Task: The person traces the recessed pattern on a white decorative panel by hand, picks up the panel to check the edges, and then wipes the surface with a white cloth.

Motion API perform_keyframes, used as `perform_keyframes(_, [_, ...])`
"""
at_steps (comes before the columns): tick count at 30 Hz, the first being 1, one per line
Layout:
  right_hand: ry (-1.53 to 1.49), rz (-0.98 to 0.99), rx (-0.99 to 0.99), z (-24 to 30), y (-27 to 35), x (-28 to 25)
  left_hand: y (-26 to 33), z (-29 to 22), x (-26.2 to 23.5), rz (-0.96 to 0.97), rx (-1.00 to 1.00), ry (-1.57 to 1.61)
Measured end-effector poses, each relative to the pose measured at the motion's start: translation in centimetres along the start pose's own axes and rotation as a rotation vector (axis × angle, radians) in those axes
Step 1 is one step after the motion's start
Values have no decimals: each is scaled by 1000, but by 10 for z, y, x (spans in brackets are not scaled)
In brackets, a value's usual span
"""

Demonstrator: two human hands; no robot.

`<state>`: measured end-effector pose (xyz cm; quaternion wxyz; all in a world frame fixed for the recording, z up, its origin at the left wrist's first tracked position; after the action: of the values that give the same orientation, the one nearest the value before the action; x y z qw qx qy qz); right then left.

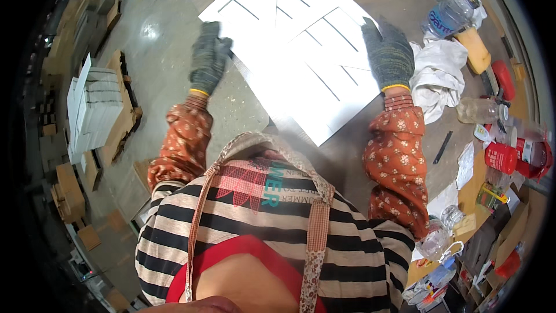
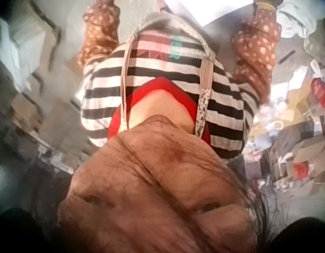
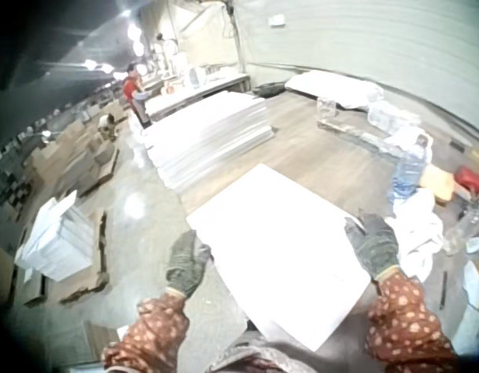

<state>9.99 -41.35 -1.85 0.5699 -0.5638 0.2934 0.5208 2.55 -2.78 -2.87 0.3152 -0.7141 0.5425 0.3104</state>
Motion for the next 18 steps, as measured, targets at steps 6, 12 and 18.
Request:
perform_keyframes(6, [-140,128,240,-10,5,-4,46,6,4,-2,56,-134])
perform_keyframes(12, [-117,196,281,-13,10,-4,107,-29,49,252,-215,393])
perform_keyframes(18, [-127,362,315,31,37,-32,88,-17,75,437,-357,137])
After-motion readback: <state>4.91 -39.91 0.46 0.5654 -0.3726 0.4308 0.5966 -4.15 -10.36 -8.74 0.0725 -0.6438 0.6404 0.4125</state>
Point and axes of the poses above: each hand's wrist, its own y-axis away from the middle knuckle, its own x-axis out of the palm, z = x × y, the point moved 9 cm from there along -y, towards the middle knuckle, and after that the axes turned 1 degree about z, right-handed, at the moved point
